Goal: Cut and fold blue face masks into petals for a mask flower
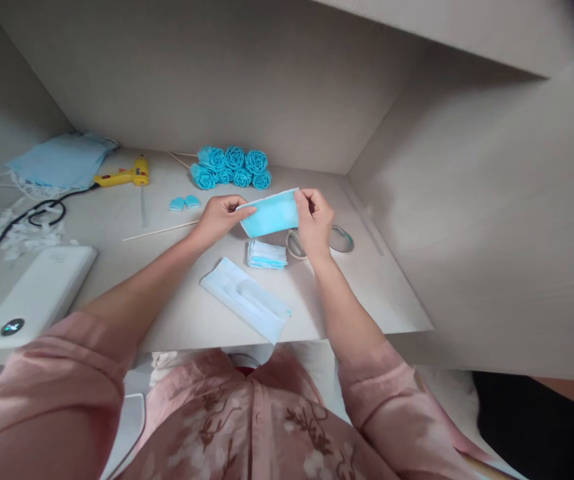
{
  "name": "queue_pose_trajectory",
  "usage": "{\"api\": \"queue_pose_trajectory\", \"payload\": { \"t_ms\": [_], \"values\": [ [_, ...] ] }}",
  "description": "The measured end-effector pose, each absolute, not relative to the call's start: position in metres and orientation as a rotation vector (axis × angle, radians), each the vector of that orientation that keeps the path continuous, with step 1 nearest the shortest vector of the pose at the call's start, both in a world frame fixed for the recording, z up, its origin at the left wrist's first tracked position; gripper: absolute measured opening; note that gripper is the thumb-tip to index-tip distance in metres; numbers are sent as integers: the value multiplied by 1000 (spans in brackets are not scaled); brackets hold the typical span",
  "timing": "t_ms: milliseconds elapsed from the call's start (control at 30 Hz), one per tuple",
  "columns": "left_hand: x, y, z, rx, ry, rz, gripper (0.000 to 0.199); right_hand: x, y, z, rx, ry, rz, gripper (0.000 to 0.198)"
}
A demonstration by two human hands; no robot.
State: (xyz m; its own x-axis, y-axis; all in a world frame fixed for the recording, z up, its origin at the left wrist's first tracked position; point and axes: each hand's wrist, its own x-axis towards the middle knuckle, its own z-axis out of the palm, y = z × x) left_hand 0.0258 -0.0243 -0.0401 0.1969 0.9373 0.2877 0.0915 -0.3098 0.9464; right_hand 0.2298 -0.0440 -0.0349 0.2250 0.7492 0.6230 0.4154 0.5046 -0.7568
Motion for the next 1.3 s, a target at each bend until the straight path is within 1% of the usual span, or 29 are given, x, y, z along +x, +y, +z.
{"api": "queue_pose_trajectory", "payload": {
  "t_ms": [167, 367, 467, 600, 733, 900, 1067, 1200, 1300],
  "values": [
    [18, -19, -39, 1632, 974, 1156, 44, 231, -45, -34, -1101, -1389, 249, 28],
    [14, -18, -39, 1627, 948, 1126, 46, 229, -43, -36, -1115, -1368, 320, 30],
    [15, -18, -39, 1610, 953, 1187, 44, 228, -44, -36, -1128, -1385, 363, 31],
    [19, -18, -41, 1537, 962, 1357, 38, 223, -47, -36, -1162, -1424, 376, 32],
    [22, -17, -43, 1495, 970, 1360, 37, 221, -45, -39, -1177, -1387, 398, 36],
    [21, -15, -45, 1384, 930, 1332, 37, 225, -35, -47, -1142, -1324, 590, 40],
    [16, -11, -44, 1287, 822, 1258, 46, 230, -28, -52, -1043, -1272, 822, 47],
    [12, -10, -43, 1284, 766, 1178, 54, 232, -27, -52, -1055, -1258, 850, 49],
    [10, -9, -43, 1292, 767, 1169, 54, 232, -27, -52, -1067, -1290, 843, 47]
  ]
}}
